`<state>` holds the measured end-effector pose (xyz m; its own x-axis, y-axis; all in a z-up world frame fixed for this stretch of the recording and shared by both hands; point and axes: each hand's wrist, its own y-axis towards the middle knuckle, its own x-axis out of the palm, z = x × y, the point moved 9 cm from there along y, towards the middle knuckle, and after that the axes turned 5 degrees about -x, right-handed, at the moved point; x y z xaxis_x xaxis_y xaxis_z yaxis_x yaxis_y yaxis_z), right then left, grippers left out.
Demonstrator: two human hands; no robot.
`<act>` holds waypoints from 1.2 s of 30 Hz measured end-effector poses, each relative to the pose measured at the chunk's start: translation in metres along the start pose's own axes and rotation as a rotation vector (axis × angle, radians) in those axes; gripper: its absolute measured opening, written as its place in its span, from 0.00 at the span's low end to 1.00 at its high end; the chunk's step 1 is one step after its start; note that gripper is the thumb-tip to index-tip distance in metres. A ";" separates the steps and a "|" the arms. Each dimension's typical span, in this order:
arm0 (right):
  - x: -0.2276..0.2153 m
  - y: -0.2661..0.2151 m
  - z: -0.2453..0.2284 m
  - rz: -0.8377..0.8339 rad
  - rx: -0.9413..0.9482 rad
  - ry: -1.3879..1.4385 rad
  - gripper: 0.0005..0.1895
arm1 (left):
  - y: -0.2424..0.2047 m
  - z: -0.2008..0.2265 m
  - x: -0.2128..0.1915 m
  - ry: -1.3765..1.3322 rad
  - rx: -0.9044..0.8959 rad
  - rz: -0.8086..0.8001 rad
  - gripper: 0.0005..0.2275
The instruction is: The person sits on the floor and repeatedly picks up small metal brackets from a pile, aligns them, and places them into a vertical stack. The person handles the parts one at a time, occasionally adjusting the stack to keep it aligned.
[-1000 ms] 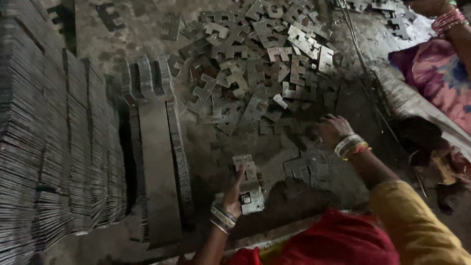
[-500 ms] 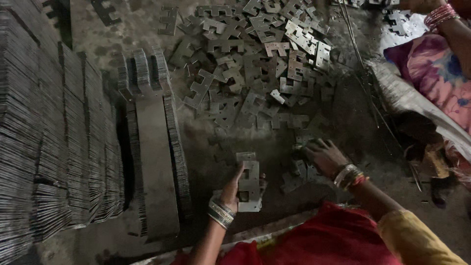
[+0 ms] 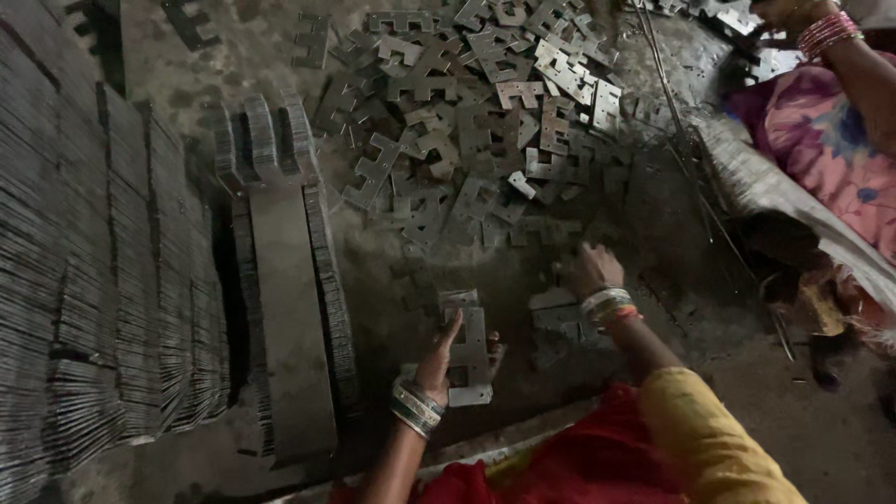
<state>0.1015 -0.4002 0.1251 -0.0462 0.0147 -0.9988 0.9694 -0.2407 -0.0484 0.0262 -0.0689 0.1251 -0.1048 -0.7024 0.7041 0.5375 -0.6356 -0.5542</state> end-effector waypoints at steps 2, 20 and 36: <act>0.020 0.012 -0.008 -0.105 0.052 -0.003 0.21 | 0.002 -0.001 -0.007 0.025 -0.002 0.031 0.26; -0.020 -0.073 0.107 -0.191 0.082 0.135 0.24 | 0.010 -0.010 -0.005 -0.187 -0.068 -0.088 0.23; -0.015 -0.083 0.263 0.127 0.559 0.573 0.17 | 0.027 -0.033 -0.033 -0.156 -0.047 -0.123 0.17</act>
<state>-0.0415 -0.6357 0.1428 0.3336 0.4127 -0.8476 0.6878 -0.7214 -0.0805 0.0168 -0.0728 0.0724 -0.0346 -0.5626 0.8260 0.4888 -0.7304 -0.4770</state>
